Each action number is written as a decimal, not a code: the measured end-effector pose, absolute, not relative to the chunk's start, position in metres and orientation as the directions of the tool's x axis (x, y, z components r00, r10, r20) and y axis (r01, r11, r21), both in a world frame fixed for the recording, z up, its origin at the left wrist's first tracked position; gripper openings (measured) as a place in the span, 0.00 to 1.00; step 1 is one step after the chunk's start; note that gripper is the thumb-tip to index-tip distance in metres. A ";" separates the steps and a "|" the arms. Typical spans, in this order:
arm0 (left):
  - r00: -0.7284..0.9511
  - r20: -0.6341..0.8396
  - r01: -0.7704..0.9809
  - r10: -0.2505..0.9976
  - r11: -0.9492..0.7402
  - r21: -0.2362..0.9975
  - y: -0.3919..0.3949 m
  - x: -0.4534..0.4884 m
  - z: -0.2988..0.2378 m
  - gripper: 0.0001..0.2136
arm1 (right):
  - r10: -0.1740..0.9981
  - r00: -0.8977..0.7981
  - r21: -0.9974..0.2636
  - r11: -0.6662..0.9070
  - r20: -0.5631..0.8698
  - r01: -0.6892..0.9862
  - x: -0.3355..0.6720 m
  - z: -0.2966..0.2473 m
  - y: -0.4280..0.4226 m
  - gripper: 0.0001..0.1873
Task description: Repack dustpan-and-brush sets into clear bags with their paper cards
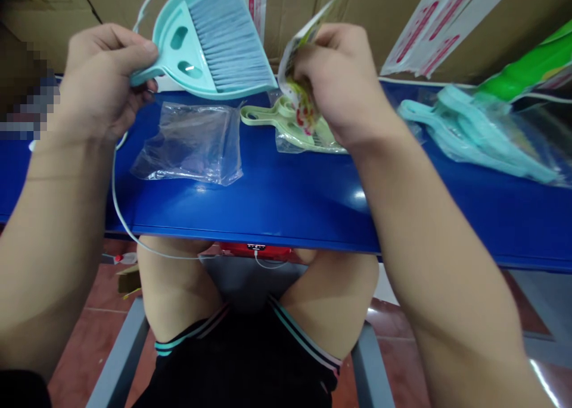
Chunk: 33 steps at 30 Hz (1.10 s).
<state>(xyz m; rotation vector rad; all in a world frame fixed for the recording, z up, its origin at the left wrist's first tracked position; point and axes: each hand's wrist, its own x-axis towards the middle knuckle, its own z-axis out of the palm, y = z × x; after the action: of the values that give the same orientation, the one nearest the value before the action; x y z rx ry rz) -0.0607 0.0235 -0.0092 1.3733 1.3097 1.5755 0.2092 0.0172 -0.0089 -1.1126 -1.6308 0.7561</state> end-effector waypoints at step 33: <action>-0.296 0.377 0.084 0.878 -0.369 0.926 0.027 -0.066 -0.011 0.11 | 0.927 -0.323 -0.601 0.369 0.188 0.709 0.180 -0.011 -0.021 0.06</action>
<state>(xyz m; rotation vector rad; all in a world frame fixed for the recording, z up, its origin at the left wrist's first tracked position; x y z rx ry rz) -0.0660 0.0273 -0.0108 1.3491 1.2504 1.7265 0.1797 -0.0213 -0.0105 -1.4110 -2.1294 0.5702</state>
